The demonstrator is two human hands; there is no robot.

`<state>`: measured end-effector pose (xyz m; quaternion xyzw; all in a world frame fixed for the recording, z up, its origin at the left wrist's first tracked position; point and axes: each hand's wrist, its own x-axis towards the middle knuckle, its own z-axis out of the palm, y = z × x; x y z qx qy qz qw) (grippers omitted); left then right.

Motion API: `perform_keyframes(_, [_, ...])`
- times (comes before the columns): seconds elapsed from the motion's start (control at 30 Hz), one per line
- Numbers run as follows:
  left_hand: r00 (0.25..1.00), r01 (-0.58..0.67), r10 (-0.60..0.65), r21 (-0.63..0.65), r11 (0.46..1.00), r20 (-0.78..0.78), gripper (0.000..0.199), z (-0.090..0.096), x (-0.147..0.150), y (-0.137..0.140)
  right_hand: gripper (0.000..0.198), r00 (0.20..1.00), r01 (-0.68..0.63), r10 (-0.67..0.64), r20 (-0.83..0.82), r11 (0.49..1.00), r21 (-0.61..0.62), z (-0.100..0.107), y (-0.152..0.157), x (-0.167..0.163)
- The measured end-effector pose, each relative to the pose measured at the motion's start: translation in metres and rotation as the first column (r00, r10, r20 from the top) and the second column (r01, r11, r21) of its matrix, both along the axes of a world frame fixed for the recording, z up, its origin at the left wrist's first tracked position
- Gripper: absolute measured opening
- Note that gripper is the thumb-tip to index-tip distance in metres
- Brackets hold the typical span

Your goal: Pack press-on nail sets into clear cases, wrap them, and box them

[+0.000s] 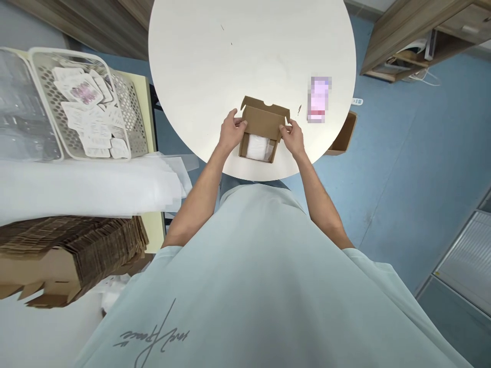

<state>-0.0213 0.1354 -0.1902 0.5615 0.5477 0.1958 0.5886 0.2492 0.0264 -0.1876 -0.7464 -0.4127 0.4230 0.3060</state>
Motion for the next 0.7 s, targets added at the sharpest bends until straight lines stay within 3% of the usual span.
perform_keyframes(0.13, [0.999, -0.044, 0.043, 0.040, 0.998, 0.033, 0.091, 0.014, -0.010, -0.012, 0.088, 0.999, -0.006, 0.007, -0.049, 1.000, 0.018, 0.018, 0.004, -0.008])
perform_keyframes(0.27, [0.995, -0.064, 0.058, 0.072, 0.995, 0.077, 0.087, 0.021, -0.014, -0.028, 0.092, 0.994, -0.073, 0.079, -0.069, 0.993, 0.087, 0.039, 0.000, -0.022])
perform_keyframes(0.5, [0.988, -0.104, 0.096, 0.062, 0.993, 0.119, 0.088, 0.025, -0.016, -0.064, 0.092, 0.994, -0.085, 0.093, -0.049, 0.985, 0.150, 0.042, -0.031, -0.037])
perform_keyframes(0.7, [0.996, -0.072, 0.067, 0.079, 0.994, 0.065, 0.079, 0.043, -0.012, -0.072, 0.080, 0.991, -0.121, 0.117, 0.063, 0.991, 0.058, 0.068, -0.035, -0.046])
